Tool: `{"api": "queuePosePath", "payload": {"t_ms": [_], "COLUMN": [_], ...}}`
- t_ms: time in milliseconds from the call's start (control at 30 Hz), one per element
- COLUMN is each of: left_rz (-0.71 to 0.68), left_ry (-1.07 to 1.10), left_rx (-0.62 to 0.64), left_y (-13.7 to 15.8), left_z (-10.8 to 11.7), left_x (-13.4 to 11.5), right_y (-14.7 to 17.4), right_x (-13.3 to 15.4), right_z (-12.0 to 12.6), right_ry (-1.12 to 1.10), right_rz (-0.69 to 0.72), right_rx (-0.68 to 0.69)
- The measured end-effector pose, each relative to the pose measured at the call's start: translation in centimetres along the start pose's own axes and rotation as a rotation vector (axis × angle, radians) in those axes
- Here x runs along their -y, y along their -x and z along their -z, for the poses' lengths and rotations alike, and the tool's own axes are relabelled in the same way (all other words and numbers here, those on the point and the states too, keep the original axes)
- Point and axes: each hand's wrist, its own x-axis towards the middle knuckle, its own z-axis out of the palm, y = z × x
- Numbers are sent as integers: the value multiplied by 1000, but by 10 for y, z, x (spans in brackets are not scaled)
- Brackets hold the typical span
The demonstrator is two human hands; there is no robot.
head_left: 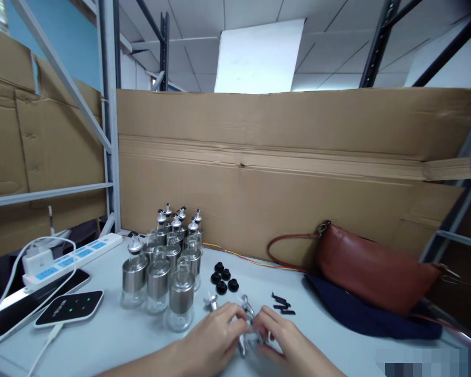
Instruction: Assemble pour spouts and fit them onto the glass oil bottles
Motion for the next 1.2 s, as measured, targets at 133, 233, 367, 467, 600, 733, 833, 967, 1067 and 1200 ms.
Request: {"api": "queuePosePath", "payload": {"t_ms": [133, 233, 367, 467, 600, 733, 833, 967, 1067, 1200], "left_rz": [83, 157, 184, 187, 197, 191, 198, 221, 233, 235], "left_ry": [-88, -92, -78, -80, -24, 54, 74, 96, 99, 107], "left_rx": [81, 195, 222, 181, 141, 148, 145, 142, 156, 150], "left_y": [-4, -7, -10, -9, -6, -4, -3, -3, -5, -5], "left_z": [-3, -5, -7, -9, -13, -16, -15, -12, -11, -8], "left_x": [7, 12, 13, 11, 14, 20, 20, 18, 17, 14], "right_y": [-4, -9, -9, -7, -9, -11, -9, -5, -4, -1], "right_x": [-3, -9, -13, -10, -6, -12, -16, -15, -13, -10], "right_z": [-2, -6, -11, -10, -12, -18, -18, -11, -6, 1], "right_ry": [19, 36, 25, 16, -4, -53, -107, -169, -165, -127], "right_rz": [-59, -98, -68, -65, -71, -28, -26, -60, -93, -145], "right_rx": [61, 189, 211, 153, 158, 197, 191, 159, 143, 111]}}
